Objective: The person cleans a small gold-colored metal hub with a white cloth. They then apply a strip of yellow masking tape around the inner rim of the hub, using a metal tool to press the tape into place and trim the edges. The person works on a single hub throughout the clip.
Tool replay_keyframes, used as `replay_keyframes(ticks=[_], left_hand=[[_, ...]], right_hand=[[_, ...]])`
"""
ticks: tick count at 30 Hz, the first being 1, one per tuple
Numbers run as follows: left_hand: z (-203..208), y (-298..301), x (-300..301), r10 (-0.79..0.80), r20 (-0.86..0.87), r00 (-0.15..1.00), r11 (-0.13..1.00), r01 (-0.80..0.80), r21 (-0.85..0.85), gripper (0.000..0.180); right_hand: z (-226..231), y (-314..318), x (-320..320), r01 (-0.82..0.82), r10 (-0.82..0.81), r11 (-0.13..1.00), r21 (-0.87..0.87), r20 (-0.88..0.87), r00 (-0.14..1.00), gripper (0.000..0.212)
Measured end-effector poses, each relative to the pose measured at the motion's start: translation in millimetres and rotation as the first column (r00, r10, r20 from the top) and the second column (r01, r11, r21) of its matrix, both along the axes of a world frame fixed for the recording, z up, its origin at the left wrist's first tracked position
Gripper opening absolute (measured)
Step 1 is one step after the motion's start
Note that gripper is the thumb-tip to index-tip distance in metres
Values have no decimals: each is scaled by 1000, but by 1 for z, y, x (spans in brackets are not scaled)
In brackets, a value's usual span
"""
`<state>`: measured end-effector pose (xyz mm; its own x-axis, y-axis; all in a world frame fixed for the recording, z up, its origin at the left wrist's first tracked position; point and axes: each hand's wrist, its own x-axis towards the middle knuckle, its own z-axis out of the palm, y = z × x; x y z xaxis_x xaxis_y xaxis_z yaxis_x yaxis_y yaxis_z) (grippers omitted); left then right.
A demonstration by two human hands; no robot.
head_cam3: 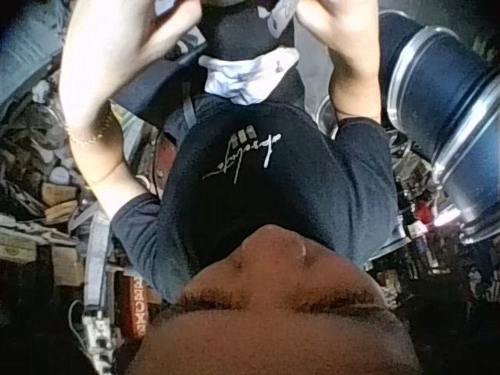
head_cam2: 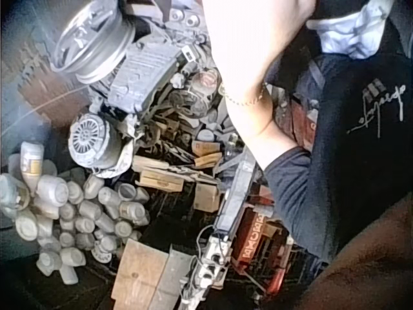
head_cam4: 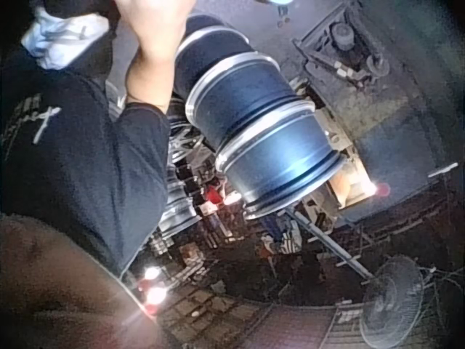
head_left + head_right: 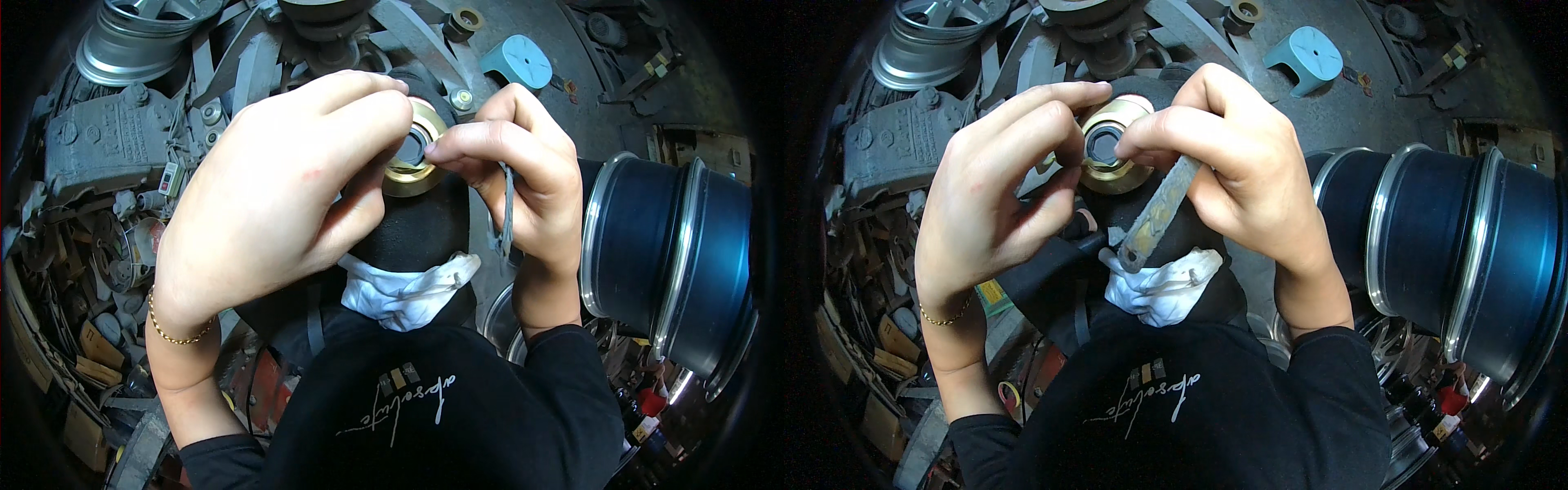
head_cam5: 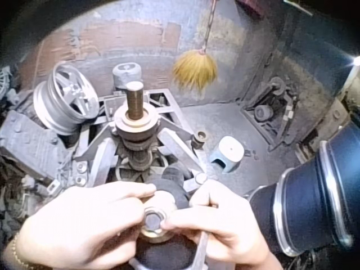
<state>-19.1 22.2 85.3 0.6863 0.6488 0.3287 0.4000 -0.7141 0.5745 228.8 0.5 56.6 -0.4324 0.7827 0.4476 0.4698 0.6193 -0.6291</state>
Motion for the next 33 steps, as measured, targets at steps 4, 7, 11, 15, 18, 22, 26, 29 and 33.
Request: replay_keyframes(ticks=[4, 7, 11, 15, 18, 22, 26, 29, 33], left_hand=[[0, 0, 0, -4, 5, 1000, 1000, 4, 8, 18], [1, -1, 0, -3, -3, 1000, 1000, 3, 7, 19], [3, -2, 1, 1, -14, 1000, 1000, -1, 0, 20], [2, -2, 1, 10, -10, 1000, 1000, -10, 17, 21], [2, -3, 2, 19, -12, 1000, 999, -18, 27, 22], [3, -5, 3, 32, -8, 999, 999, -31, 41, 23], [3, -4, 4, 36, -14, 999, 998, -36, 42, 23], [2, -4, 4, 40, -19, 999, 999, -39, 38, 22], [2, -6, 4, 46, -24, 999, 998, -45, 40, 22]], right_hand=[[0, -2, -1, 11, -11, 1000, -21, -11, 1000, 21], [1, -3, -2, 17, -17, 999, -38, -18, 1000, 21], [1, -2, 0, 18, -18, 1000, -20, 3, 1000, 19], [1, -3, -2, 27, -28, 999, -26, -13, 1000, 18], [2, -4, -1, 27, -27, 999, -18, -7, 1000, 18], [2, -5, -1, 23, -23, 1000, -15, 2, 1000, 18], [3, -6, -2, 44, -45, 998, -37, -4, 999, 38], [3, -5, -2, 36, -36, 999, -40, -8, 999, 28], [3, -5, -1, 22, -22, 999, -37, 2, 1000, 19]])
